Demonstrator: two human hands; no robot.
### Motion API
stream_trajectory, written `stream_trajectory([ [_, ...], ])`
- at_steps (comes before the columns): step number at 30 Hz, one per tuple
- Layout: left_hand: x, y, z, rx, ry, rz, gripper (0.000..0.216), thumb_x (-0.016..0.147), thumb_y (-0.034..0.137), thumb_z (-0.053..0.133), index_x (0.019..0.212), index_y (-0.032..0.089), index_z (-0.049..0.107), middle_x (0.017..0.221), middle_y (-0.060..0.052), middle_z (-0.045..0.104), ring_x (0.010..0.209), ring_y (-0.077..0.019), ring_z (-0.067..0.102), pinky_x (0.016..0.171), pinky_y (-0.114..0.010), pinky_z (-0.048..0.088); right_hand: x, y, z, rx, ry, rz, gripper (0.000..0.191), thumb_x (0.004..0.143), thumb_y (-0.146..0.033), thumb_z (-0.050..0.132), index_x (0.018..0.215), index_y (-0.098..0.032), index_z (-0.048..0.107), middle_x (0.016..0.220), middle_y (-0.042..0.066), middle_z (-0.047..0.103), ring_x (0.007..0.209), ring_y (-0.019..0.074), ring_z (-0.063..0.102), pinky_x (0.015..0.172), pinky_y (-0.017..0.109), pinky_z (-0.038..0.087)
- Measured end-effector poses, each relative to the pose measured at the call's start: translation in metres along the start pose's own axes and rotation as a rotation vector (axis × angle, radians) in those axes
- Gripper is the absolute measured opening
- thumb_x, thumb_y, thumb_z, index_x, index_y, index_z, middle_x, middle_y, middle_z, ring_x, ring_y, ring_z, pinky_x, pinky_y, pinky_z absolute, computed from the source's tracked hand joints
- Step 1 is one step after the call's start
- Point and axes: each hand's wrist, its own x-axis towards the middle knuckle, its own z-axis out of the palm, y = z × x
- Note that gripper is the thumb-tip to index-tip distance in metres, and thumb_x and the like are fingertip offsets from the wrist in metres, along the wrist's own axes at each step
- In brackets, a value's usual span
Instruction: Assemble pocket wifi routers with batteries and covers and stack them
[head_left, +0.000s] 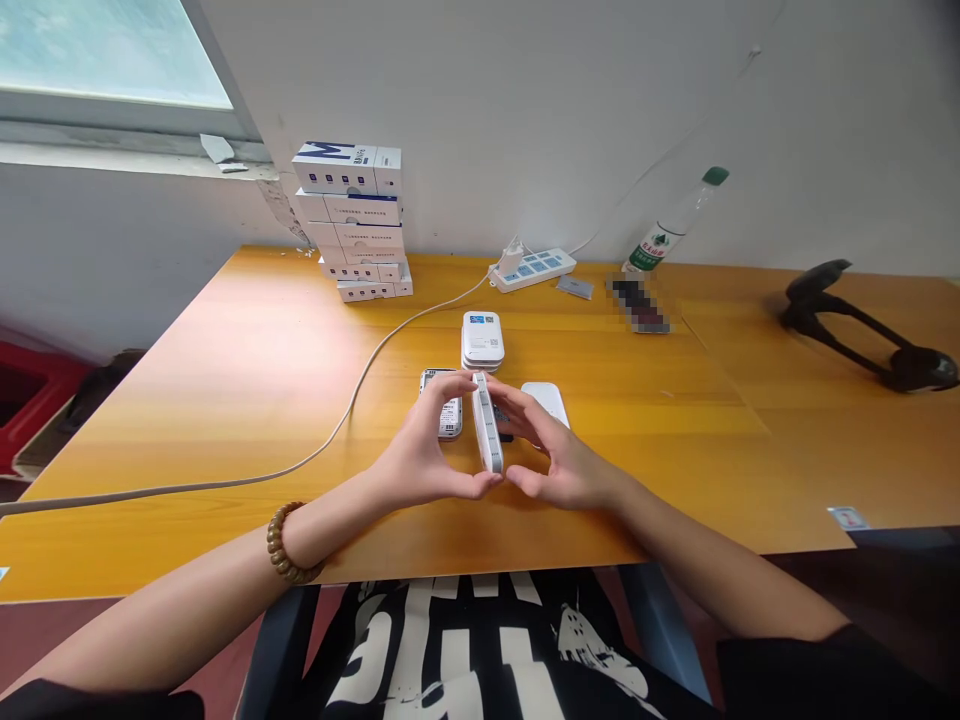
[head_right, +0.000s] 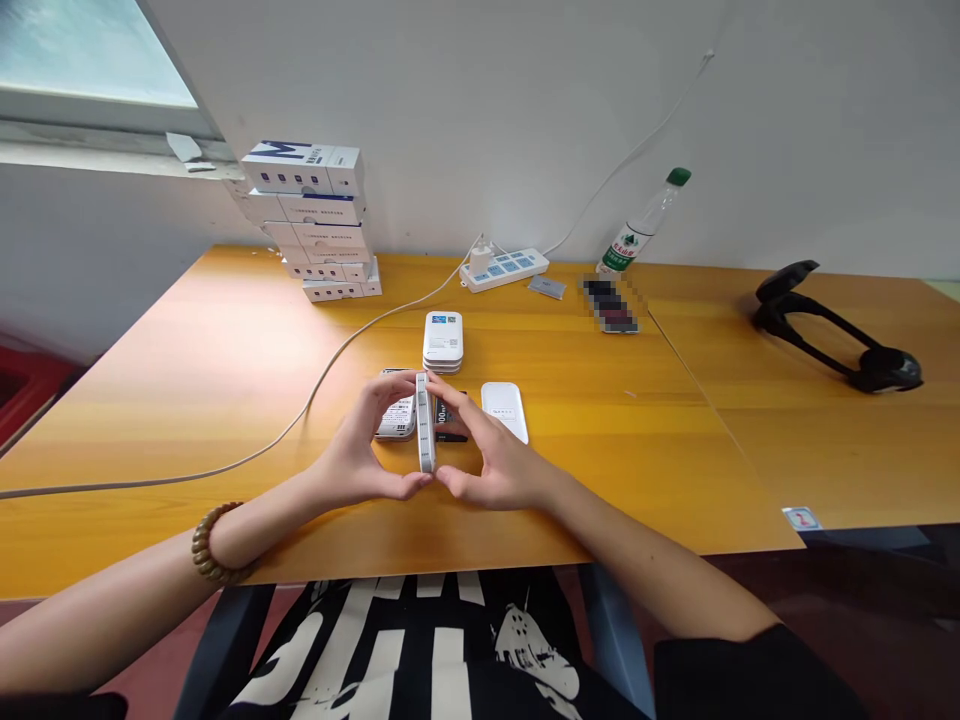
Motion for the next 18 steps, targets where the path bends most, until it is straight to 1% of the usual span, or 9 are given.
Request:
stream_trajectory([
  [3,-0.001,0.003,0.0,0.111,-0.031,0.033,0.085,0.067,0.037,0.095,0.138,0.025,0.049,0.144,-0.017,0.053,0.14,-0.0394,0.054,0.114,-0.064,0.051,-0.004,-0.002,0.003,-0.046,0.028,0.009,0.098,0.089,-0.01,0.065,0.172,-0.039,0.022,0.18,0.005,0.028,0.159,0.034,0.042,0.124,0.054,0.049],
  [6,-0.003,0.003,0.002,0.156,-0.052,0.043,0.085,0.066,0.038,0.093,0.138,0.026,0.049,0.142,-0.017,0.051,0.137,-0.0389,0.054,0.108,-0.062,0.055,-0.009,-0.001,0.006,-0.113,0.06,0.019,0.102,0.087,-0.007,0.063,0.174,-0.037,0.02,0.178,0.004,0.032,0.155,0.0347,0.048,0.123,0.054,0.05],
  [11,-0.004,0.003,0.004,0.178,-0.045,0.05,0.087,0.065,0.04,0.093,0.138,0.025,0.048,0.138,-0.016,0.05,0.133,-0.0389,0.055,0.105,-0.063,0.056,-0.012,-0.002,0.005,-0.16,0.023,0.04,0.109,0.082,-0.006,0.066,0.174,-0.037,0.016,0.179,0.003,0.03,0.158,0.037,0.043,0.126,0.057,0.045],
  [18,-0.004,0.003,0.002,0.244,-0.062,0.049,0.086,0.065,0.04,0.095,0.137,0.027,0.049,0.137,-0.015,0.048,0.131,-0.0389,0.056,0.104,-0.062,0.058,-0.01,-0.001,0.011,-0.179,0.065,-0.007,0.112,0.078,-0.002,0.065,0.174,-0.036,0.018,0.18,0.003,0.025,0.161,0.0352,0.037,0.129,0.054,0.042],
])
